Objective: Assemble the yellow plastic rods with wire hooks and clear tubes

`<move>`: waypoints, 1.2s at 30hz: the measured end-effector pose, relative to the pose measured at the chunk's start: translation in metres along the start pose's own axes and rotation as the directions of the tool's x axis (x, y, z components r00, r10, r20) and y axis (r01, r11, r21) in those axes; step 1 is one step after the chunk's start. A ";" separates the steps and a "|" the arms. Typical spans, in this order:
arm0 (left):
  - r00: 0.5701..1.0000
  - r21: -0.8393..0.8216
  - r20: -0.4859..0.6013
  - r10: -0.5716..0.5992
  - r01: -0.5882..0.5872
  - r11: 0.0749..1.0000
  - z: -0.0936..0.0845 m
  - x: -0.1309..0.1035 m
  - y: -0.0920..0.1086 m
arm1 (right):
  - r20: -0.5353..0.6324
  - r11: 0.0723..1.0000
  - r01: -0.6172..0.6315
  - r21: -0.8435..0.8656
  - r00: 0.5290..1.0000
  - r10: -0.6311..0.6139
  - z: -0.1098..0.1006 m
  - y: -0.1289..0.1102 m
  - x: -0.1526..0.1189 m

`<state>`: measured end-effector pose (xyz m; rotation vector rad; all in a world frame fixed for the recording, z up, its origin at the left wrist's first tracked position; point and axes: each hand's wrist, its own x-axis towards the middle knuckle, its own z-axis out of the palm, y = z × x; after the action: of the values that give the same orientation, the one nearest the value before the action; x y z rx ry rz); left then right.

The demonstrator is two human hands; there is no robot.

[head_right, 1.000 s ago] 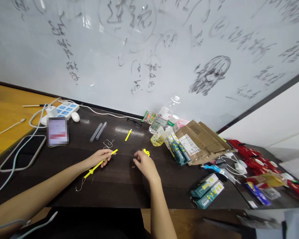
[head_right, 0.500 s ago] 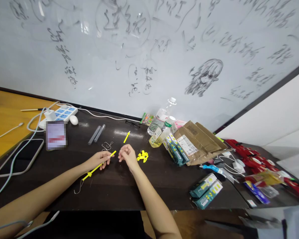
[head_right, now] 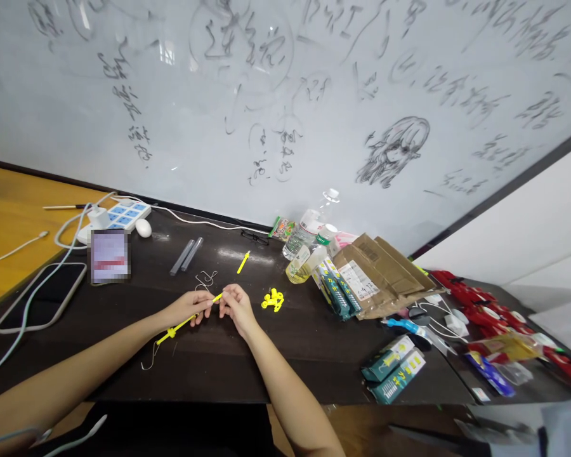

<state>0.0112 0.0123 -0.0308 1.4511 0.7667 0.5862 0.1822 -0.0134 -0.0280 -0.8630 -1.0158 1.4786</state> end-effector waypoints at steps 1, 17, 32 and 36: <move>1.000 0.000 0.000 0.003 -0.003 1.000 0.000 0.000 0.000 | 0.000 1.000 0.003 -0.013 1.000 -0.003 0.000 0.001 0.000; 0.997 -0.128 -0.058 -0.045 0.038 0.991 0.001 0.000 0.007 | -0.051 0.063 -0.027 -0.998 0.911 -0.408 -0.032 -0.025 -0.006; 0.989 -0.293 -0.107 0.104 -0.131 0.947 0.002 -0.007 0.014 | 0.408 -0.096 0.397 -0.913 0.899 -0.158 0.022 -0.036 0.067; 0.979 -0.326 -0.125 0.162 -0.194 0.925 0.001 -0.010 0.017 | 0.201 0.061 0.209 -0.976 0.972 -0.119 0.053 -0.014 0.119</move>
<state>0.0069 0.0053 -0.0127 1.1866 0.5767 0.8882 0.1215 0.0976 0.0057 -1.5703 -2.2061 0.3195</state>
